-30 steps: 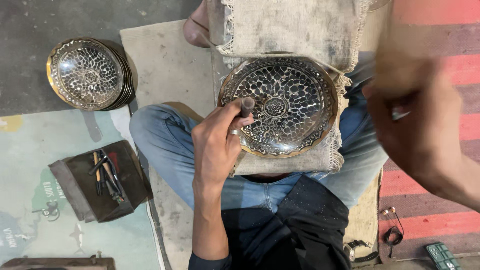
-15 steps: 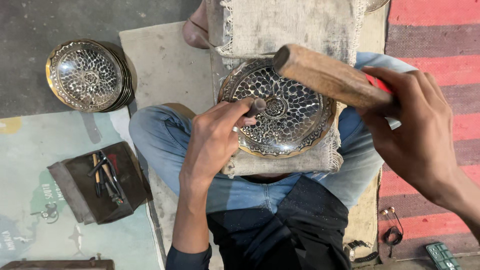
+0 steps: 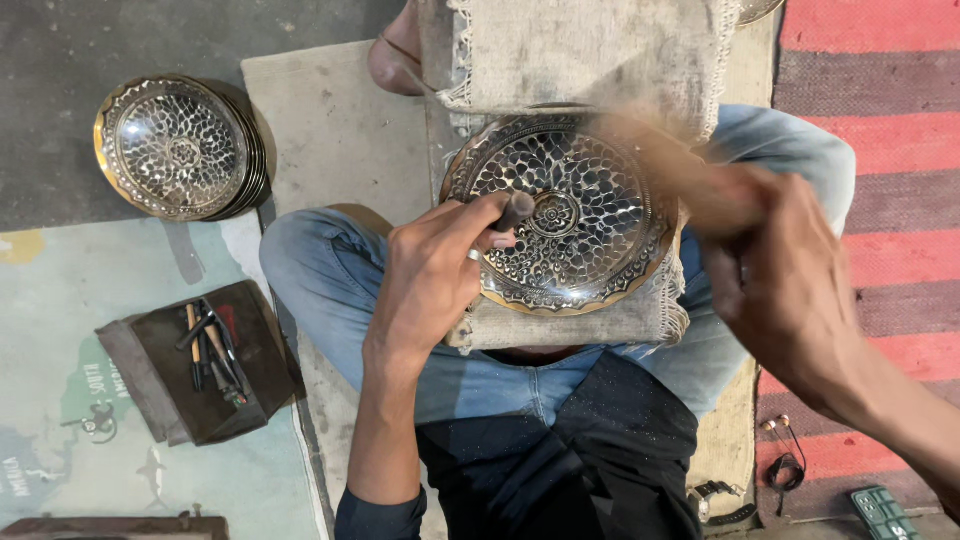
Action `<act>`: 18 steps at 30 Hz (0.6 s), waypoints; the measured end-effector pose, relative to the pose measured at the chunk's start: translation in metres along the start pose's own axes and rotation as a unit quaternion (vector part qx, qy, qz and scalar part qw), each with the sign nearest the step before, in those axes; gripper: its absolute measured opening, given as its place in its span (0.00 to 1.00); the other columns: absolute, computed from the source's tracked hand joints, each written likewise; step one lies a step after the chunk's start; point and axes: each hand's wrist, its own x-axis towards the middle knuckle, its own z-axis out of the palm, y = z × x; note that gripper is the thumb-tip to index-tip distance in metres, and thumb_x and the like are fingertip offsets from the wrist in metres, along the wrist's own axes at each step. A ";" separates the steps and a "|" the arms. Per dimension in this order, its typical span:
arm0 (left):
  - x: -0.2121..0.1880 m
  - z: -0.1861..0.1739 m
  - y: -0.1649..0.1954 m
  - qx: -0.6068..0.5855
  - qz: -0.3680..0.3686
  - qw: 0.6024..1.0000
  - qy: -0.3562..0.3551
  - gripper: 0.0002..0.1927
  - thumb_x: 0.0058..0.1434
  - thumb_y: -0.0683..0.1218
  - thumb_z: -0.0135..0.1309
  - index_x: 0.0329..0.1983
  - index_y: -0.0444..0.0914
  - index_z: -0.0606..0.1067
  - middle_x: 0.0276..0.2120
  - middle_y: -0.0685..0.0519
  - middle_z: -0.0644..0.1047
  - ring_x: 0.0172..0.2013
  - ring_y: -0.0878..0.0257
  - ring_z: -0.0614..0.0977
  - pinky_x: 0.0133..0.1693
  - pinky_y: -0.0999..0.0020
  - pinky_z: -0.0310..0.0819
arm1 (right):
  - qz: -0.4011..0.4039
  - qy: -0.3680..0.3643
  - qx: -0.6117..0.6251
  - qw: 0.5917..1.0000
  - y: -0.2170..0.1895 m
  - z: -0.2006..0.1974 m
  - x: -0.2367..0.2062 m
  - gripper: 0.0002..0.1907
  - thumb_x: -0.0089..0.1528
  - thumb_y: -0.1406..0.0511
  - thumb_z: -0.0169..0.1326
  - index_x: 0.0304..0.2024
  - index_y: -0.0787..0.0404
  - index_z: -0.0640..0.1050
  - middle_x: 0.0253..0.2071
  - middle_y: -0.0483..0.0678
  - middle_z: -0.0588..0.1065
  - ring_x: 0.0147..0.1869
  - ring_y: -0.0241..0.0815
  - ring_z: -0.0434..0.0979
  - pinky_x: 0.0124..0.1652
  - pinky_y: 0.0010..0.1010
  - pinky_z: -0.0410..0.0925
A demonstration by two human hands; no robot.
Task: The person sits cross-legged on the floor with a decorative brass plate resting on a cloth cushion on their lap. They hold a punch against the plate's patterned surface with one hand and strike it with a wooden mallet using the other hand, repositioning the punch repeatedly to work the embossed design across the plate.
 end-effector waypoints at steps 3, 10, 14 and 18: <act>0.001 0.002 -0.002 -0.001 -0.009 1.000 -0.004 0.25 0.56 0.25 0.50 0.56 0.33 0.77 0.39 0.46 0.84 0.43 0.58 0.88 0.40 0.69 0.86 | -0.034 -0.012 -0.082 0.996 0.005 -0.001 -0.004 0.30 0.58 0.72 0.62 0.61 0.59 0.68 0.46 0.57 0.73 0.50 0.59 0.74 0.47 0.50 0.66; 0.001 -0.001 -0.001 -0.012 -0.009 1.000 -0.006 0.27 0.52 0.24 0.48 0.55 0.31 0.76 0.40 0.43 0.83 0.43 0.57 0.89 0.40 0.66 0.85 | 0.010 0.002 -0.010 1.000 0.002 0.000 -0.006 0.26 0.60 0.70 0.60 0.59 0.63 0.67 0.43 0.56 0.72 0.46 0.58 0.74 0.44 0.47 0.67; 0.000 -0.003 -0.001 -0.015 -0.005 1.000 -0.005 0.26 0.53 0.24 0.48 0.55 0.31 0.76 0.40 0.43 0.83 0.43 0.57 0.89 0.42 0.66 0.85 | -0.072 -0.031 -0.160 0.984 -0.002 -0.002 -0.006 0.30 0.53 0.73 0.61 0.59 0.60 0.70 0.40 0.57 0.75 0.44 0.60 0.77 0.42 0.50 0.68; 0.001 -0.002 0.000 -0.017 0.004 1.000 0.001 0.26 0.53 0.25 0.50 0.55 0.32 0.76 0.41 0.43 0.83 0.43 0.57 0.88 0.41 0.66 0.84 | -0.004 -0.008 -0.010 1.000 -0.004 -0.003 -0.005 0.25 0.60 0.71 0.59 0.58 0.65 0.67 0.43 0.58 0.73 0.46 0.60 0.74 0.43 0.48 0.67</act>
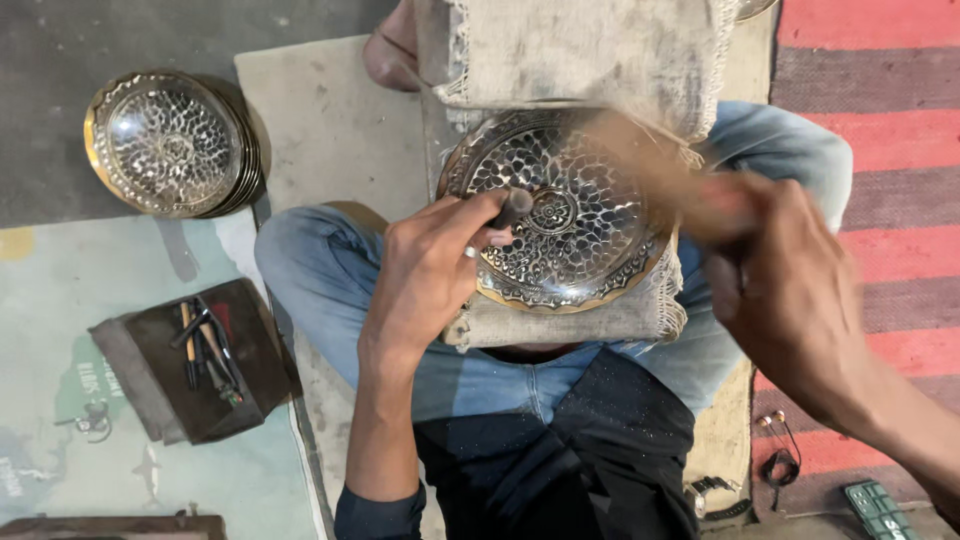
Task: The person sits cross-legged on the floor with a decorative brass plate resting on a cloth cushion on their lap. They hold a punch against the plate's patterned surface with one hand and strike it with a wooden mallet using the other hand, repositioning the punch repeatedly to work the embossed design across the plate.
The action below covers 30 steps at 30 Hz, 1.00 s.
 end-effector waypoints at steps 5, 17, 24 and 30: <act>0.002 -0.002 0.000 0.015 -0.006 1.000 -0.008 0.26 0.52 0.25 0.50 0.53 0.32 0.77 0.39 0.43 0.83 0.42 0.56 0.88 0.41 0.64 0.83 | 0.071 0.004 0.072 0.995 -0.003 -0.003 0.001 0.25 0.62 0.70 0.59 0.58 0.67 0.66 0.43 0.58 0.71 0.46 0.60 0.73 0.44 0.47 0.66; 0.002 -0.002 -0.002 -0.003 0.014 1.000 -0.010 0.27 0.52 0.24 0.49 0.55 0.32 0.76 0.44 0.43 0.83 0.43 0.57 0.88 0.43 0.66 0.85 | 0.212 -0.082 0.008 0.974 -0.001 -0.002 -0.002 0.29 0.65 0.64 0.62 0.62 0.67 0.65 0.40 0.59 0.73 0.43 0.59 0.76 0.43 0.46 0.68; 0.002 -0.004 0.000 0.019 0.016 1.000 -0.012 0.25 0.50 0.25 0.50 0.51 0.31 0.77 0.41 0.43 0.83 0.42 0.56 0.88 0.41 0.64 0.84 | 0.062 -0.027 -0.012 0.998 -0.003 -0.003 -0.002 0.25 0.60 0.69 0.60 0.58 0.65 0.68 0.41 0.58 0.73 0.43 0.60 0.75 0.40 0.47 0.68; 0.003 -0.003 -0.001 0.021 0.010 1.000 -0.010 0.21 0.55 0.26 0.53 0.51 0.32 0.78 0.40 0.45 0.83 0.41 0.58 0.88 0.40 0.65 0.83 | -0.008 0.010 -0.022 1.000 -0.001 0.002 -0.007 0.23 0.60 0.69 0.60 0.56 0.67 0.69 0.41 0.60 0.73 0.40 0.61 0.75 0.37 0.47 0.68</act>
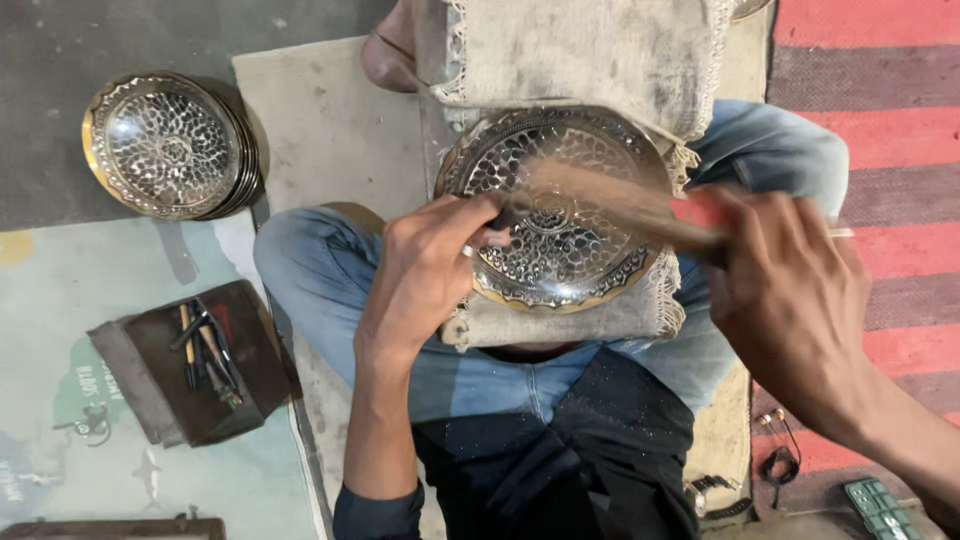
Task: The person sits cross-legged on the floor with a decorative brass plate resting on a cloth cushion on their lap. They hold a punch against the plate's patterned surface with one hand and strike it with a wooden mallet using the other hand, repositioning the punch repeatedly to work the embossed design across the plate.
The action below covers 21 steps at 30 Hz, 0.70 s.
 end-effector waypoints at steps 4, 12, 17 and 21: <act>0.002 0.003 0.000 -0.030 0.002 1.000 0.008 0.22 0.56 0.26 0.52 0.54 0.33 0.77 0.40 0.46 0.83 0.41 0.59 0.88 0.42 0.66 0.84 | 0.063 -0.012 -0.040 0.997 0.011 -0.002 -0.001 0.23 0.61 0.68 0.65 0.54 0.67 0.70 0.36 0.58 0.74 0.37 0.56 0.75 0.36 0.46 0.68; 0.003 0.002 0.000 -0.060 0.001 0.998 -0.008 0.24 0.56 0.24 0.50 0.55 0.31 0.76 0.43 0.43 0.83 0.43 0.58 0.89 0.44 0.68 0.86 | 0.125 0.074 0.270 0.952 0.016 0.001 -0.005 0.23 0.68 0.66 0.62 0.57 0.66 0.63 0.43 0.47 0.73 0.42 0.39 0.74 0.42 0.32 0.68; 0.003 0.004 -0.002 -0.028 0.007 1.000 -0.008 0.21 0.56 0.25 0.52 0.51 0.32 0.77 0.41 0.44 0.83 0.42 0.58 0.89 0.41 0.67 0.85 | -0.050 -0.062 -0.285 0.955 0.013 -0.001 0.000 0.24 0.56 0.69 0.66 0.52 0.58 0.71 0.44 0.49 0.77 0.42 0.41 0.75 0.30 0.29 0.67; 0.004 0.002 -0.001 -0.020 0.002 1.000 -0.008 0.23 0.54 0.25 0.51 0.52 0.31 0.77 0.39 0.44 0.83 0.41 0.57 0.89 0.41 0.66 0.85 | 0.068 0.004 -0.083 0.994 0.013 -0.005 -0.006 0.29 0.55 0.69 0.65 0.56 0.64 0.69 0.42 0.53 0.76 0.44 0.44 0.76 0.43 0.34 0.70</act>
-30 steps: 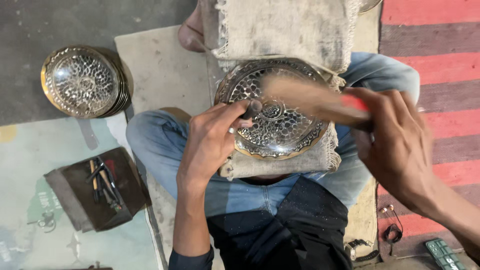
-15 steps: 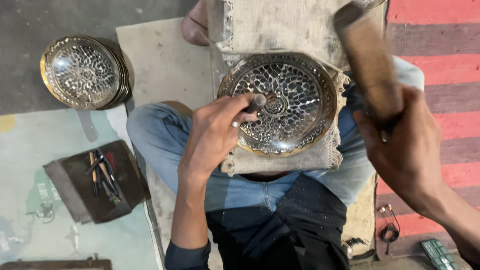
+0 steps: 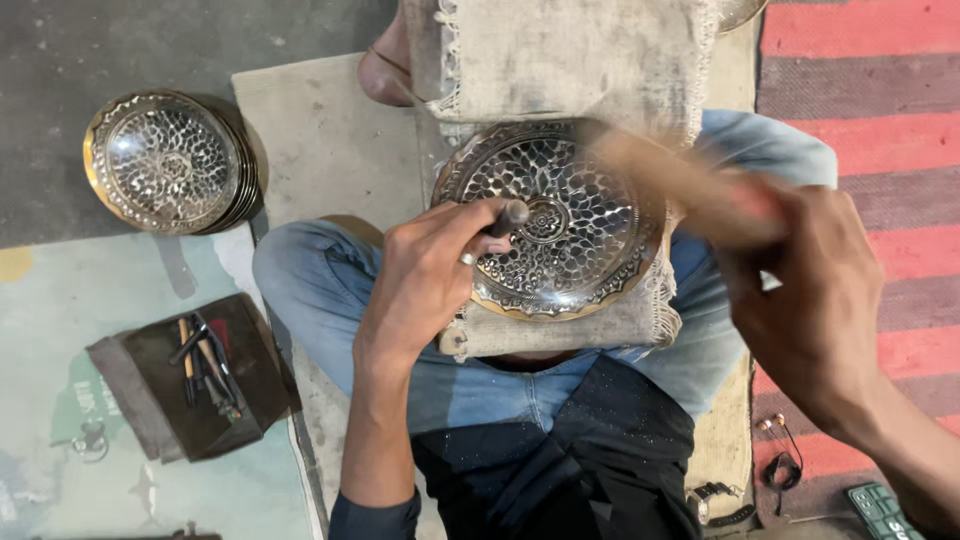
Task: The person sits cross-legged on the floor with a decorative brass plate resting on a cloth cushion on their lap. They hold a punch against the plate's patterned surface with one hand and strike it with a wooden mallet using the other hand, repositioning the punch repeatedly to work the embossed design across the plate.
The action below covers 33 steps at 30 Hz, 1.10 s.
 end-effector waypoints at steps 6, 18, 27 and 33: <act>0.012 -0.009 -0.004 0.000 0.056 0.997 -0.058 0.21 0.54 0.25 0.51 0.51 0.30 0.76 0.41 0.43 0.83 0.41 0.56 0.88 0.41 0.64 0.85 | 0.082 -0.040 0.399 0.912 0.010 0.004 -0.018 0.31 0.65 0.69 0.61 0.66 0.69 0.64 0.48 0.50 0.71 0.51 0.34 0.72 0.55 0.27 0.68; 0.029 -0.015 -0.018 0.017 0.121 0.976 -0.182 0.22 0.55 0.25 0.47 0.49 0.32 0.79 0.40 0.43 0.84 0.37 0.58 0.88 0.36 0.65 0.84 | 0.058 -0.022 0.292 0.955 0.006 0.035 -0.061 0.33 0.63 0.64 0.63 0.65 0.69 0.63 0.46 0.58 0.80 0.50 0.42 0.82 0.50 0.34 0.74; 0.040 -0.016 -0.017 0.007 0.151 0.962 -0.225 0.22 0.54 0.24 0.47 0.47 0.32 0.80 0.28 0.45 0.82 0.30 0.57 0.86 0.27 0.65 0.79 | 0.119 0.006 0.234 0.965 -0.015 0.051 -0.091 0.32 0.60 0.67 0.64 0.64 0.65 0.66 0.48 0.61 0.78 0.50 0.50 0.82 0.48 0.37 0.73; 0.039 -0.017 -0.019 0.001 0.132 0.965 -0.227 0.23 0.53 0.23 0.46 0.48 0.31 0.79 0.29 0.45 0.81 0.33 0.58 0.88 0.29 0.67 0.81 | 0.130 -0.018 0.216 0.968 -0.019 0.055 -0.094 0.34 0.58 0.68 0.63 0.65 0.62 0.67 0.49 0.61 0.78 0.50 0.55 0.83 0.47 0.40 0.73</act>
